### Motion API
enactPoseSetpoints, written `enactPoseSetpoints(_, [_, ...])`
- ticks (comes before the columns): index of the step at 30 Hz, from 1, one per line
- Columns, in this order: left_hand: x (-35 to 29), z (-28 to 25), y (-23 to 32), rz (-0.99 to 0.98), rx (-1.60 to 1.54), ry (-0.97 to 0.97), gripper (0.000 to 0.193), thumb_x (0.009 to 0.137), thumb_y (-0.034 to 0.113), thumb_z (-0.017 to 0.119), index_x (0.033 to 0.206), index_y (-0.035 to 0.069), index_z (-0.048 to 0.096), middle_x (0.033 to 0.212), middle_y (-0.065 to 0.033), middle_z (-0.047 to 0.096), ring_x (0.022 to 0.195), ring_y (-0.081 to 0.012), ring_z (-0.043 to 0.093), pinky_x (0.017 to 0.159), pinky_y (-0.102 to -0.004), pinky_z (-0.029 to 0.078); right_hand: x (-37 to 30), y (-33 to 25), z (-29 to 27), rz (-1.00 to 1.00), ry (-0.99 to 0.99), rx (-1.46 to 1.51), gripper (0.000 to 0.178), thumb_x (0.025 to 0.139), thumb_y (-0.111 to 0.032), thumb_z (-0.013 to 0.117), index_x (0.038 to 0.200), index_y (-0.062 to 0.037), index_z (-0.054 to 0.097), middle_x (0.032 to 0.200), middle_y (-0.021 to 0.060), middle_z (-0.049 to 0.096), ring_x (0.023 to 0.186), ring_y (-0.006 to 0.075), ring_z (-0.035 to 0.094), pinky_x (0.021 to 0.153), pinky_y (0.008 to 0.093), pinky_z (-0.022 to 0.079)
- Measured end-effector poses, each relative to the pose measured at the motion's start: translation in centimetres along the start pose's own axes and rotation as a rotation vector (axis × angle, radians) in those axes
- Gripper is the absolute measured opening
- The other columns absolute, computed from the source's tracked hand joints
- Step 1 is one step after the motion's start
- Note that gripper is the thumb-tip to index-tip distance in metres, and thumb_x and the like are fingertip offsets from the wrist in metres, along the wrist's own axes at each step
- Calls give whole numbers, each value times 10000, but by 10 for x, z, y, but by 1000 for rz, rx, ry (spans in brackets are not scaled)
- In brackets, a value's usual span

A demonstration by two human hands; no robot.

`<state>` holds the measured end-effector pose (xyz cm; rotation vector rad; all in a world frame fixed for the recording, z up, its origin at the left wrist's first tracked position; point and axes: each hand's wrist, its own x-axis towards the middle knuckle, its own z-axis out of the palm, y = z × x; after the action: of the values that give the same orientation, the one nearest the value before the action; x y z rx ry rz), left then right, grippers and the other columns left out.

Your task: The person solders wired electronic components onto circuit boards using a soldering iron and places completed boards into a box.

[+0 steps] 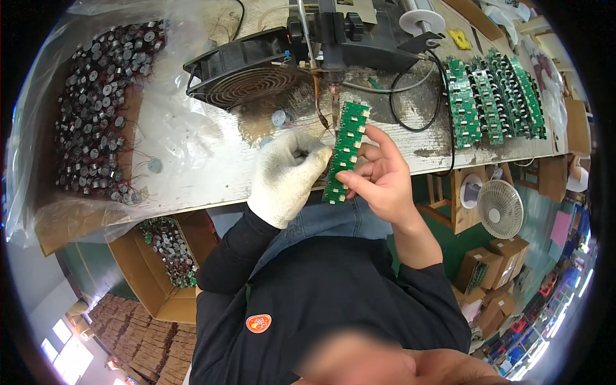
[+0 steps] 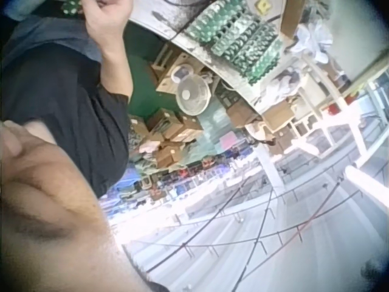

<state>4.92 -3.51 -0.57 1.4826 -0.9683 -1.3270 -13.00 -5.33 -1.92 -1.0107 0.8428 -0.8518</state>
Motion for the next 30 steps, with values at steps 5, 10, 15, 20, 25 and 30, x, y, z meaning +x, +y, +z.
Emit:
enactPoseSetpoints(5, [1, 0, 5, 12, 6, 6, 146, 846, 115, 645, 862, -30, 637, 758, -53, 641, 699, -81, 569, 625, -247, 464, 1, 0, 1, 0, -1, -9, 722, 816, 81, 656, 1411, -25, 261, 1044, 147, 596, 703, 122, 637, 553, 226, 520])
enactPoseSetpoints(10, [2, 0, 7, 20, 28, 18, 136, 845, 113, 645, 839, -23, 640, 750, -49, 640, 694, -78, 571, 622, -244, 465, 2, 2, 0, -29, -8, -23, 722, 818, 78, 654, 1413, -24, 258, 1053, 149, 591, 692, 119, 631, 545, 223, 511])
enactPoseSetpoints(15, [3, 1, 6, 25, 5, 41, 128, 840, 107, 648, 828, -21, 649, 724, -47, 643, 672, -78, 575, 607, -245, 467, 3, 0, 3, -32, -9, -17, 723, 820, 79, 652, 1414, -25, 254, 1050, 149, 590, 689, 118, 630, 545, 223, 508])
enactPoseSetpoints(20, [3, 1, 12, 44, 44, 44, 132, 838, 106, 647, 834, -26, 654, 731, -58, 653, 679, -84, 589, 610, -248, 472, 4, -2, 3, -39, -14, -3, 721, 821, 81, 648, 1415, -27, 253, 1044, 145, 589, 685, 117, 629, 546, 224, 507])
enactPoseSetpoints(25, [3, 3, 8, 46, 74, 58, 133, 834, 105, 646, 820, -27, 653, 728, -61, 653, 673, -87, 591, 605, -251, 473, 3, 1, 3, -31, -1, -11, 711, 822, 82, 647, 1408, -23, 259, 1032, 144, 593, 685, 119, 631, 543, 224, 506])
enactPoseSetpoints(30, [2, 2, 9, 45, 124, 53, 132, 835, 100, 652, 807, -28, 649, 719, -57, 647, 659, -79, 581, 596, -247, 469, 2, 3, 2, -41, -2, -32, 718, 811, 98, 644, 1407, -18, 262, 1061, 153, 590, 689, 131, 637, 532, 229, 515])
